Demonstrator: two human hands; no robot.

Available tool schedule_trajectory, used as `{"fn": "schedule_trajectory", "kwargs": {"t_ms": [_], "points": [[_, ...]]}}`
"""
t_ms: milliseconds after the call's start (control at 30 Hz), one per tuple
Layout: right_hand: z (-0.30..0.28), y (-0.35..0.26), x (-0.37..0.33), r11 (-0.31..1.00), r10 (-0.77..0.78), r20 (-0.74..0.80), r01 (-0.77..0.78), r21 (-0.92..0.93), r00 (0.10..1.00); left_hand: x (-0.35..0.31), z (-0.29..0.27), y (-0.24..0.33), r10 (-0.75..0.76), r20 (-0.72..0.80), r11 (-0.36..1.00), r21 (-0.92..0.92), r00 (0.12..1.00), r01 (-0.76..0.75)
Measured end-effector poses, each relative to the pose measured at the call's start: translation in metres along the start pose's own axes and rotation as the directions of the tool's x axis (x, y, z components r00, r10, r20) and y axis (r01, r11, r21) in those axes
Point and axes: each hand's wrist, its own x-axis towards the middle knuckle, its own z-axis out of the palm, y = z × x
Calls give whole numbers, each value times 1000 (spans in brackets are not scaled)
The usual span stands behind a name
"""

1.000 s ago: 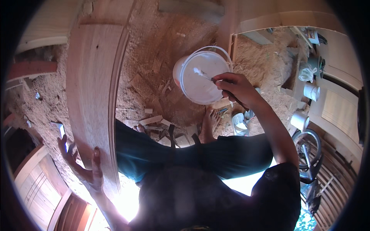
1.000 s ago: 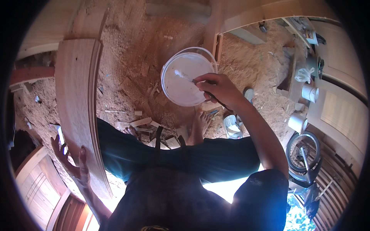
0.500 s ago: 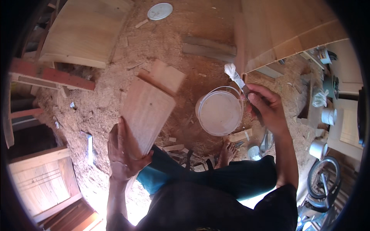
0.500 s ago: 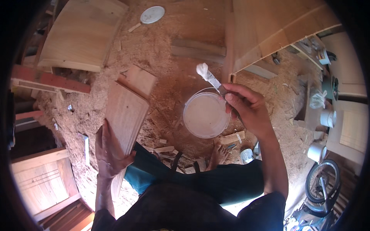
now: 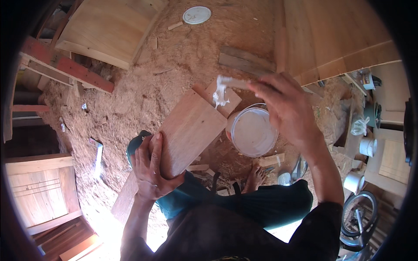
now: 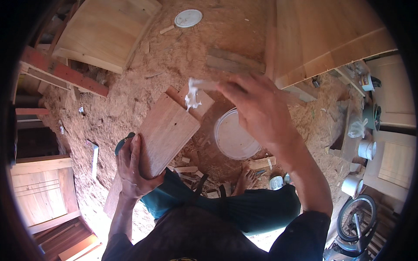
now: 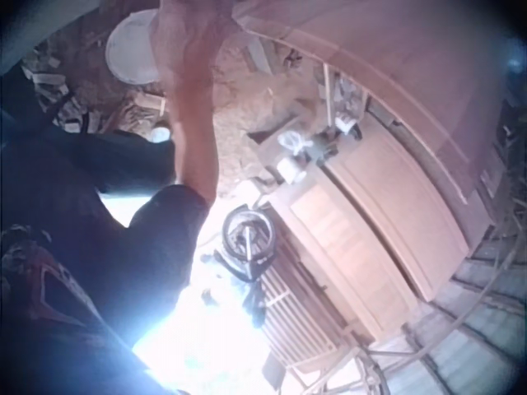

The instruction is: The person scoops white glue from a bucket using a small stick and applies it to the edges of a wooden plank. The person repeatedly dips the stick into the bucket and spreads the glue along the plank's edges.

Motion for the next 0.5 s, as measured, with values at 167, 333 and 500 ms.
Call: {"fn": "schedule_trajectory", "kwargs": {"t_ms": [167,333,500], "points": [[-1,-1,-10,971,1,131,-32,239,991,-7,-5,-1,-11,1,1000,-4,1000,11],[-15,9,-16,882,57,324,-199,428,945,-8,-9,1,30,13,999,25,999,-30],[14,-4,0,943,-40,147,-11,332,988,-9,-3,3,37,-22,999,-34,999,-38]]}}
